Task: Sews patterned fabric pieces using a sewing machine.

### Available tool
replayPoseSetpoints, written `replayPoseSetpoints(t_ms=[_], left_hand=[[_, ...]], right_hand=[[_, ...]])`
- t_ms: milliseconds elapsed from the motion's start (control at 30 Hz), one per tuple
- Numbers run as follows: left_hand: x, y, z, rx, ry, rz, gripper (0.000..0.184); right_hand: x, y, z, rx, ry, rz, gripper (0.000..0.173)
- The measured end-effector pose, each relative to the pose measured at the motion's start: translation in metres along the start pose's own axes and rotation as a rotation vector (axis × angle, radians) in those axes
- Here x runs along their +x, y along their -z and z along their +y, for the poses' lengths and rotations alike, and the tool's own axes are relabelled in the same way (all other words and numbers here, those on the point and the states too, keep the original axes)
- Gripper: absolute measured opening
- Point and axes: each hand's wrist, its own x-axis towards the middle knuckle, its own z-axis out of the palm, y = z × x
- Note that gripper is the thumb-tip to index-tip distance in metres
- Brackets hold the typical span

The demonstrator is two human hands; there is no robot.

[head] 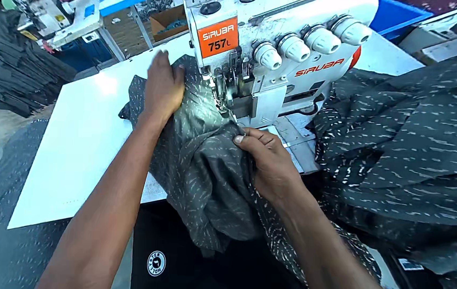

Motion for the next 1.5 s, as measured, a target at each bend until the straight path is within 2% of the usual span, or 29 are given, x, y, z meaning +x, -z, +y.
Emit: replayPoseSetpoints(t_ms=[67, 133, 167, 233, 267, 300, 333, 367, 400, 433, 500, 533, 567, 600, 633, 700, 767, 833, 900, 967, 1033, 1067, 1133, 1200, 1233, 1300, 1367, 1433, 1500], left_hand=[[-0.042, 0.019, 0.005, -0.057, -0.109, 0.172, 0.056], [-0.125, 0.037, 0.002, -0.059, -0.044, 0.113, 0.067], [-0.165, 0.038, -0.007, -0.005, 0.033, 0.032, 0.080], [-0.215, 0.024, -0.031, 0.130, 0.147, -0.116, 0.098], [-0.232, 0.017, -0.036, 0.199, 0.167, -0.164, 0.095], [-0.237, 0.013, -0.036, 0.220, 0.157, -0.169, 0.083], [-0.232, 0.010, -0.035, 0.200, 0.113, -0.134, 0.063], [-0.225, 0.008, -0.034, 0.157, 0.073, -0.097, 0.042], [-0.220, 0.007, -0.032, 0.075, 0.066, -0.068, 0.028], [-0.215, 0.008, -0.028, -0.069, 0.110, -0.033, 0.023], [-0.204, 0.020, -0.020, -0.451, 0.346, 0.076, 0.024], [-0.194, 0.030, -0.016, -0.546, 0.435, 0.149, 0.025], [-0.181, 0.043, -0.013, -0.510, 0.440, 0.223, 0.026], [-0.164, 0.057, -0.012, -0.360, 0.335, 0.267, 0.031], [-0.144, 0.072, -0.017, -0.155, 0.144, 0.305, 0.036], [-0.090, 0.099, -0.029, 0.240, -0.295, 0.401, 0.038], [-0.027, 0.120, -0.029, 0.468, -0.580, 0.396, 0.036], [0.010, 0.129, -0.012, 0.575, -0.648, 0.214, 0.039], [0.002, 0.122, 0.016, 0.522, -0.575, -0.029, 0.036], [-0.055, 0.101, 0.045, 0.388, -0.443, -0.042, 0.034], [-0.126, 0.073, 0.066, 0.234, -0.275, -0.125, 0.041], [-0.151, 0.057, 0.072, 0.177, -0.199, -0.181, 0.048], [-0.180, 0.026, 0.076, 0.084, -0.097, -0.176, 0.050], [-0.185, 0.001, 0.077, -0.023, -0.007, -0.081, 0.040], [-0.184, -0.008, 0.078, -0.099, 0.038, -0.047, 0.031], [-0.185, -0.014, 0.081, -0.296, 0.134, -0.037, 0.015], [-0.187, -0.006, 0.084, -0.501, 0.213, -0.068, 0.013], [-0.188, 0.005, 0.087, -0.684, 0.276, -0.098, 0.016], [-0.187, 0.012, 0.096, -0.665, 0.166, -0.069, 0.015]], right_hand=[[-0.020, 0.011, 0.001, -0.299, 0.087, -0.058, 0.018], [-0.052, 0.038, 0.000, -0.622, 0.171, -0.181, 0.014], [-0.067, 0.056, -0.002, -0.673, 0.148, -0.260, 0.012], [-0.082, 0.095, -0.005, -0.691, -0.049, -0.442, 0.009], [-0.088, 0.106, -0.007, -0.761, -0.188, -0.517, 0.010], [-0.093, 0.110, -0.008, -0.877, -0.292, -0.570, 0.014], [-0.096, 0.112, -0.009, -0.954, -0.311, -0.622, 0.021], [-0.100, 0.117, -0.012, -0.933, -0.307, -0.687, 0.025], [-0.104, 0.123, -0.015, -0.820, -0.280, -0.726, 0.023], [-0.106, 0.129, -0.018, -0.672, -0.255, -0.724, 0.017], [-0.116, 0.136, -0.020, -0.582, -0.254, -0.670, 0.010], [-0.126, 0.136, -0.018, -0.536, -0.267, -0.692, 0.014], [-0.138, 0.136, -0.016, -0.453, -0.296, -0.765, 0.017], [-0.145, 0.135, -0.016, -0.393, -0.339, -0.831, 0.018], [-0.149, 0.131, -0.017, -0.420, -0.390, -0.837, 0.020], [-0.154, 0.105, -0.015, -0.673, -0.531, -0.752, 0.023], [-0.154, 0.087, 0.008, -0.946, -0.616, -0.748, 0.032], [-0.163, 0.084, 0.044, -1.218, -0.674, -0.709, 0.044], [-0.170, 0.074, 0.043, -1.390, -0.730, -0.621, 0.049], [-0.175, 0.070, 0.023, -1.425, -0.665, -0.525, 0.051], [-0.170, 0.073, 0.005, -1.431, -0.463, -0.419, 0.053], [-0.163, 0.075, 0.000, -1.442, -0.267, -0.318, 0.049], [-0.132, 0.071, -0.004, -1.399, 0.159, -0.057, 0.035], [-0.085, 0.055, -0.010, -1.193, 0.379, 0.111, 0.026], [-0.061, 0.047, -0.011, -1.067, 0.414, 0.138, 0.023], [-0.025, 0.033, -0.008, -0.810, 0.356, 0.126, 0.016], [-0.006, 0.024, -0.007, -0.600, 0.251, 0.109, 0.012], [-0.004, 0.018, -0.007, -0.502, 0.232, 0.060, 0.013], [-0.005, 0.015, -0.004, -0.471, 0.249, -0.003, 0.013]])
